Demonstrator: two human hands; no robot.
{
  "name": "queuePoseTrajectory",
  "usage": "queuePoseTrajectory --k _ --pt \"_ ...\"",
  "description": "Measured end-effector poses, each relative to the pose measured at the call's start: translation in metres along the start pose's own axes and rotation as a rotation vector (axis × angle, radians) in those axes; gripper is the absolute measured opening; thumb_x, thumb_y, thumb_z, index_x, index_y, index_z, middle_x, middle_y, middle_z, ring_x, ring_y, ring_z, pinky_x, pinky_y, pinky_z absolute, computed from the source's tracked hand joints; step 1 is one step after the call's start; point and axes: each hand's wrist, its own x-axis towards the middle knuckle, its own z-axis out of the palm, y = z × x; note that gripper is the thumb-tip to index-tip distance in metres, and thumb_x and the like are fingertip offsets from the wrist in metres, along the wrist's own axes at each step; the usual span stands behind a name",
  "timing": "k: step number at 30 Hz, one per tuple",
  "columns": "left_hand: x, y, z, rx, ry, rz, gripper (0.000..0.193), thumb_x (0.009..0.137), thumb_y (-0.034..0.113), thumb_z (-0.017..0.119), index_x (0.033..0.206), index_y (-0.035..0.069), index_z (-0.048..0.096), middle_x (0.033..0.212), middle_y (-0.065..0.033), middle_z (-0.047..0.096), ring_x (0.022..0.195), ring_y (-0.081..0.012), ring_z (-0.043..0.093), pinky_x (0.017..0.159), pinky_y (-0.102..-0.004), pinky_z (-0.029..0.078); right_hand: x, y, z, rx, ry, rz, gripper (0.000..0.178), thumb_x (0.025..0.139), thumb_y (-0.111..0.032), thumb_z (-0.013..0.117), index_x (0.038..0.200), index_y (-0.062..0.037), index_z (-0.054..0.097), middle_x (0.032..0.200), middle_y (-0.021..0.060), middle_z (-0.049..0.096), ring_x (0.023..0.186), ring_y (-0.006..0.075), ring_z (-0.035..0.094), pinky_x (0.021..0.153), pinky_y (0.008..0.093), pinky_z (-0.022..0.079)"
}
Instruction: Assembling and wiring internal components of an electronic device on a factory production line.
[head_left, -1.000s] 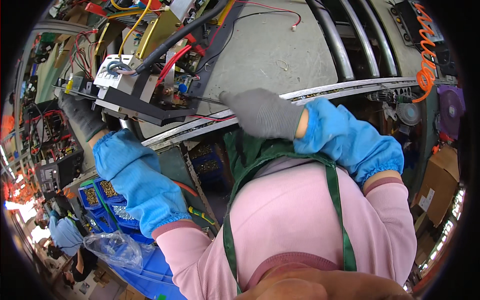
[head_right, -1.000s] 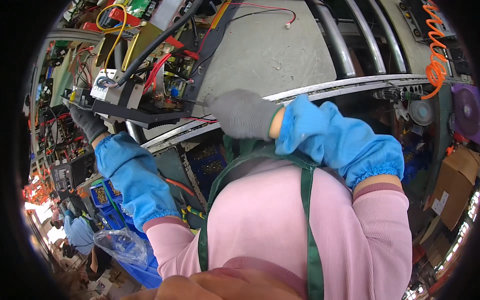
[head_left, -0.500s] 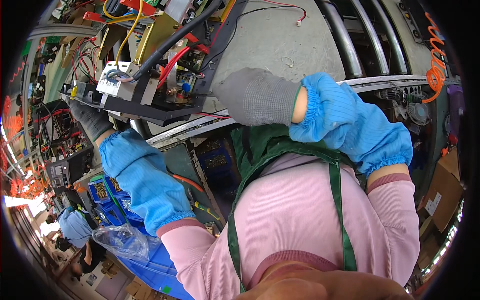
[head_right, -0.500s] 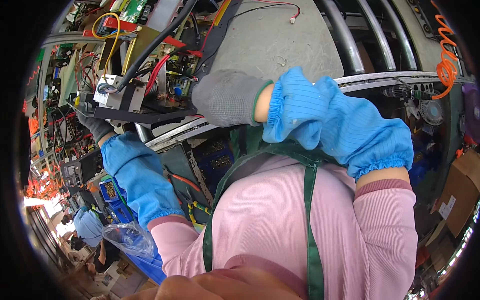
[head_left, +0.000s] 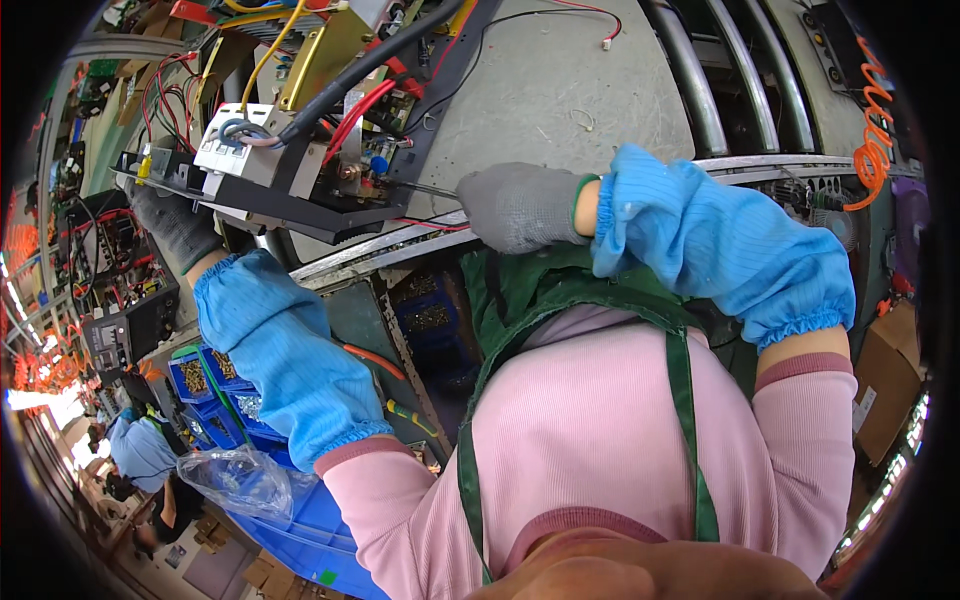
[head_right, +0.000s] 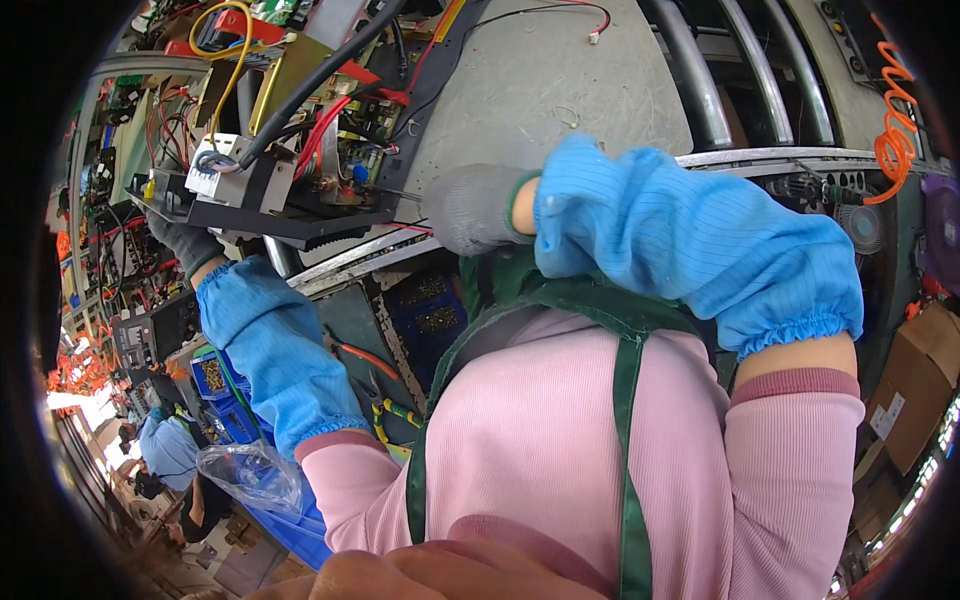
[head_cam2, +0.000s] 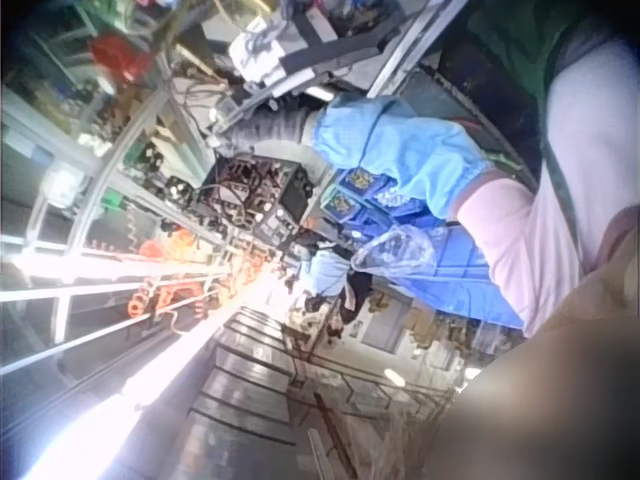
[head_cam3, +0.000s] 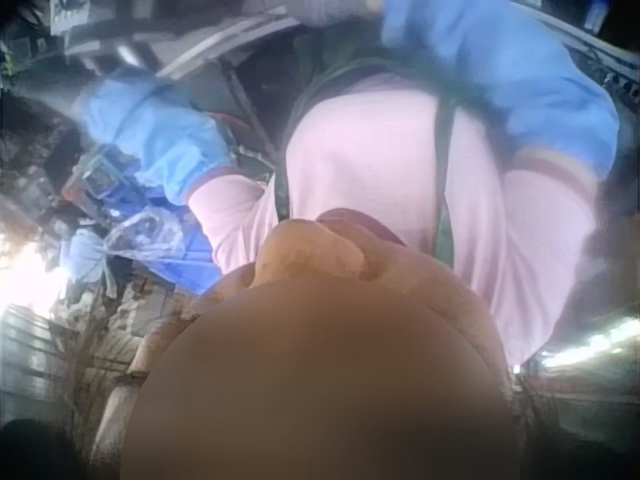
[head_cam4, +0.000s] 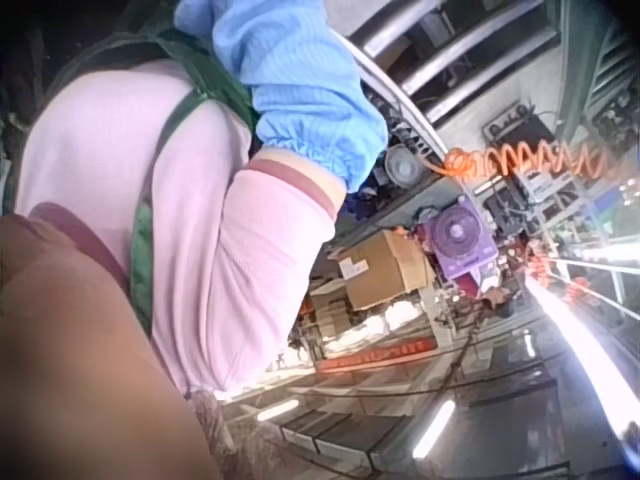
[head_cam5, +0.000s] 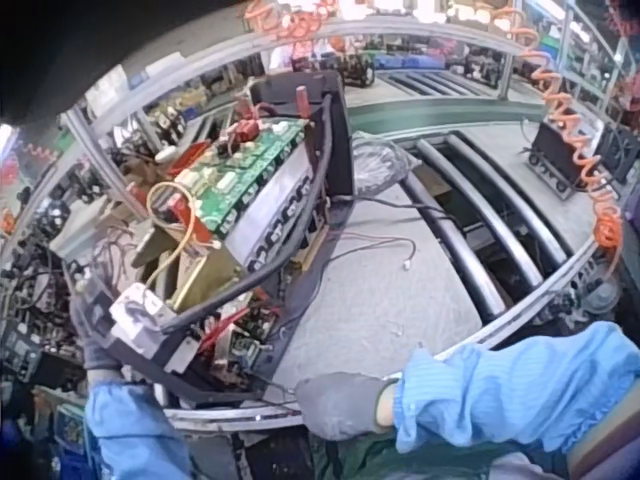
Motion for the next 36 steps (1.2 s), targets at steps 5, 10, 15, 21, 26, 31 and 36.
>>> queuePoseTrajectory --k 5,10,15,21,26,31,36 --pt "0.002 -0.006 -0.007 0.031 -0.111 -0.04 0.018 0.09 0.018 0.058 0.103 0.006 0.062 0.09 -0.0048 0.067 0.079 -0.0168 0.064 0.07 -0.0325 0.052 -0.006 0.004 0.013 0.205 0.145 0.147 0.028 0.081 -0.009 0.056 0.104 0.0057 0.063 0.098 0.0233 0.067 0.092 0.04 0.065 0.078 0.0462 0.052" --pt "0.011 -0.028 -0.026 0.452 0.108 0.079 0.025 0.089 0.024 0.061 0.106 0.006 0.063 0.099 -0.0078 0.07 0.087 -0.0195 0.068 0.073 -0.0322 0.053 -0.01 0.006 0.017 0.148 0.094 0.232 0.026 0.091 -0.018 0.05 0.108 0.0015 0.051 0.087 0.0249 0.065 0.086 0.0425 0.064 0.077 0.0502 0.049" --pt "0.013 -0.029 -0.033 0.843 0.063 0.045 0.048 0.091 0.03 0.051 0.131 0.003 0.05 0.12 -0.0196 0.06 0.099 -0.0284 0.065 0.082 -0.0377 0.057 -0.01 0.0 0.011 0.161 0.084 0.213 0.028 0.084 -0.008 0.051 0.108 0.0066 0.053 0.089 0.0283 0.065 0.087 0.0428 0.065 0.076 0.0484 0.052" --pt "0.026 -0.057 -0.039 0.887 0.132 0.096 0.045 0.097 0.031 0.044 0.127 -0.001 0.05 0.116 -0.0176 0.061 0.094 -0.0282 0.065 0.08 -0.036 0.056 0.005 0.002 0.004 0.385 -0.079 0.197 0.029 0.093 -0.02 0.049 0.11 0.0032 0.051 0.079 0.0217 0.062 0.068 0.0333 0.065 0.062 0.043 0.052" --pt "0.01 -0.033 0.0 1.195 0.17 0.217 0.038 0.093 0.03 0.049 0.118 0.002 0.055 0.109 -0.0189 0.064 0.092 -0.0318 0.066 0.078 -0.04 0.054 0.029 -0.026 -0.012 0.739 -0.144 0.324 0.03 0.094 -0.023 0.049 0.109 0.0018 0.055 0.073 0.0085 0.052 0.053 0.0133 0.055 0.045 0.03 0.049" --pt "0.01 -0.023 0.002 1.366 0.171 0.252 0.032 0.089 0.029 0.055 0.109 0.005 0.059 0.102 -0.0203 0.066 0.091 -0.0354 0.066 0.076 -0.0441 0.053 0.024 -0.021 -0.001 0.953 -0.121 0.267 0.03 0.093 -0.023 0.049 0.111 0.0005 0.055 0.071 0.0042 0.05 0.049 0.0109 0.048 0.041 0.0246 0.046" --pt "0.019 -0.019 0.004 1.386 0.152 0.26 0.025 0.085 0.028 0.061 0.1 0.008 0.063 0.096 -0.0216 0.068 0.089 -0.039 0.066 0.074 -0.0482 0.052 0.032 0.005 0.021 0.931 -0.089 0.118 0.019 0.086 -0.016 0.059 0.098 -0.0017 0.061 0.078 0.0074 0.06 0.055 0.0182 0.058 0.047 0.0324 0.051"
